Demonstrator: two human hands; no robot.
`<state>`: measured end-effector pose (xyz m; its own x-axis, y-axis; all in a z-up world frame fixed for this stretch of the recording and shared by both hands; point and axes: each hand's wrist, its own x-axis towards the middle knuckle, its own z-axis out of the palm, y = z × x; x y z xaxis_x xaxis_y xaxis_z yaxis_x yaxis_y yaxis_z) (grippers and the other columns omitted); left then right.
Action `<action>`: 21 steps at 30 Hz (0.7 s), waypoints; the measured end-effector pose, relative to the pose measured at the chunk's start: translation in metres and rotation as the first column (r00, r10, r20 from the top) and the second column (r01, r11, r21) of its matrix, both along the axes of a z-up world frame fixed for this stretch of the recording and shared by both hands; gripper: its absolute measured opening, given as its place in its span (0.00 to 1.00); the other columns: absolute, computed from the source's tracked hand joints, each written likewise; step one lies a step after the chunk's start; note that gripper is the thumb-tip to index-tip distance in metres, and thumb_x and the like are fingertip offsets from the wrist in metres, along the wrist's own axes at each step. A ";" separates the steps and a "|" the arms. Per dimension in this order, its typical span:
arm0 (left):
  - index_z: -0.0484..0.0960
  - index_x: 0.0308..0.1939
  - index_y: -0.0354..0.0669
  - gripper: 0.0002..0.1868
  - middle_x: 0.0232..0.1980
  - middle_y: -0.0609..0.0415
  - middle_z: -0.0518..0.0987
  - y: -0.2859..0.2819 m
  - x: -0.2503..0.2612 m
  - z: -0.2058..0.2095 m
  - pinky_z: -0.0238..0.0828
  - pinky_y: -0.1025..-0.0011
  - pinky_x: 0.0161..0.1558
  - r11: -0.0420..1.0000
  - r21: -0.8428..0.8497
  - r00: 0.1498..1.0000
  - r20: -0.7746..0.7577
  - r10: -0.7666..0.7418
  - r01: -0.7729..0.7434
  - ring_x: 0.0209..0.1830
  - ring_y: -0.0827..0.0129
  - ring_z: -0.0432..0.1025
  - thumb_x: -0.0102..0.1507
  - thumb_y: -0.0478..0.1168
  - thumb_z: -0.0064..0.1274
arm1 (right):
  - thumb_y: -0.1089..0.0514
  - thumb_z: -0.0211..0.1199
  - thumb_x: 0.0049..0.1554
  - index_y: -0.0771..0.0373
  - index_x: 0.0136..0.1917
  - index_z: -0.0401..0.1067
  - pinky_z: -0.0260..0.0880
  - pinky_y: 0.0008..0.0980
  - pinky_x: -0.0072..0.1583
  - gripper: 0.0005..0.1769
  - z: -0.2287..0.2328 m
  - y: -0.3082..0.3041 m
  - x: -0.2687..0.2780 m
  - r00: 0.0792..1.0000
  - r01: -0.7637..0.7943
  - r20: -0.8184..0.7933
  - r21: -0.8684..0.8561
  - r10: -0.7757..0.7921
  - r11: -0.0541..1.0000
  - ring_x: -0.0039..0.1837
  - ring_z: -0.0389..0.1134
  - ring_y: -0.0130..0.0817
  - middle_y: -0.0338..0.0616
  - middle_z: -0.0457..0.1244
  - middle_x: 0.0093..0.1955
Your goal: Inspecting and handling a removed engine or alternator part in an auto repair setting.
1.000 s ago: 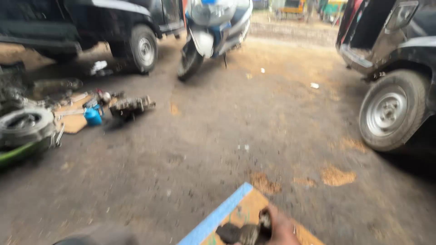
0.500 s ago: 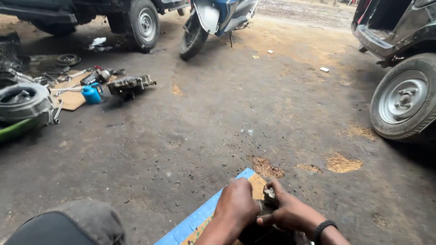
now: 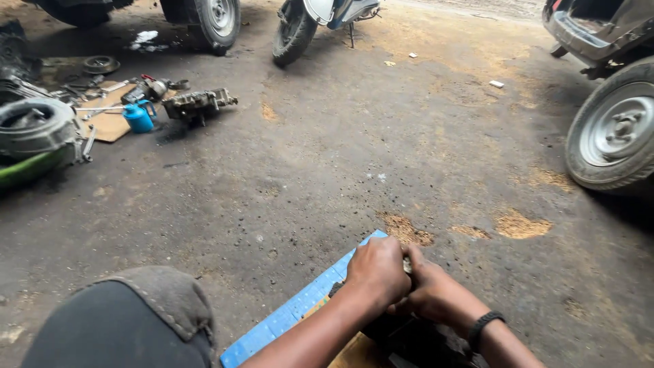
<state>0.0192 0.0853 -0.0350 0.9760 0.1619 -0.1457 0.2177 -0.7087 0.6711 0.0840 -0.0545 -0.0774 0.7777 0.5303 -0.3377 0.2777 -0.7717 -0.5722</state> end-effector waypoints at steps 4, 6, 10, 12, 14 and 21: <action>0.85 0.39 0.39 0.14 0.43 0.38 0.84 -0.001 -0.008 -0.005 0.79 0.55 0.49 0.999 0.040 1.000 0.011 -0.009 0.009 0.47 0.46 0.80 0.49 0.35 0.63 | 0.57 0.79 0.36 0.52 0.75 0.46 0.74 0.40 0.60 0.61 0.004 0.001 -0.007 1.000 0.012 0.023 -0.002 -0.012 1.000 0.62 0.72 0.45 0.56 0.70 0.57; 0.87 0.43 0.48 0.18 0.42 0.38 0.84 0.001 -0.015 -0.001 0.77 0.55 0.50 1.000 -0.024 0.998 0.053 0.017 -0.015 0.47 0.45 0.80 0.48 0.35 0.63 | 0.49 0.85 0.35 0.54 0.73 0.50 0.74 0.41 0.61 0.62 0.026 0.006 -0.021 0.997 0.054 -0.051 -0.085 -0.059 0.995 0.63 0.73 0.45 0.58 0.70 0.58; 0.84 0.40 0.35 0.17 0.46 0.36 0.82 0.002 -0.011 -0.016 0.78 0.54 0.50 0.996 -0.008 0.996 0.019 0.087 -0.086 0.49 0.44 0.79 0.52 0.42 0.66 | 0.52 0.92 0.30 0.56 0.78 0.40 0.63 0.37 0.67 0.77 -0.001 -0.006 -0.012 0.996 -0.068 0.069 0.068 0.063 0.995 0.69 0.62 0.41 0.55 0.60 0.68; 0.86 0.40 0.35 0.13 0.46 0.35 0.83 -0.004 -0.007 -0.026 0.77 0.52 0.51 1.000 0.010 0.995 0.099 0.024 -0.025 0.49 0.43 0.79 0.56 0.41 0.63 | 0.56 0.87 0.26 0.53 0.79 0.46 0.67 0.33 0.67 0.76 0.009 0.003 -0.020 0.998 -0.027 0.060 0.047 0.024 0.999 0.67 0.66 0.35 0.50 0.67 0.64; 0.87 0.40 0.37 0.12 0.46 0.35 0.83 -0.011 -0.002 -0.024 0.77 0.53 0.51 0.999 0.015 0.993 0.108 0.037 -0.039 0.49 0.43 0.79 0.54 0.39 0.62 | 0.56 0.84 0.26 0.56 0.76 0.52 0.71 0.36 0.65 0.69 -0.010 -0.002 -0.002 0.997 -0.025 -0.062 0.205 0.038 0.978 0.66 0.66 0.36 0.48 0.67 0.64; 0.88 0.40 0.40 0.17 0.47 0.36 0.83 0.002 0.014 -0.043 0.77 0.55 0.52 0.999 0.039 0.999 0.046 -0.024 0.022 0.51 0.45 0.80 0.46 0.34 0.65 | 0.61 0.86 0.29 0.60 0.61 0.66 0.71 0.35 0.62 0.48 0.011 0.010 0.015 0.995 -0.094 0.013 -0.059 0.095 0.994 0.62 0.70 0.34 0.44 0.70 0.56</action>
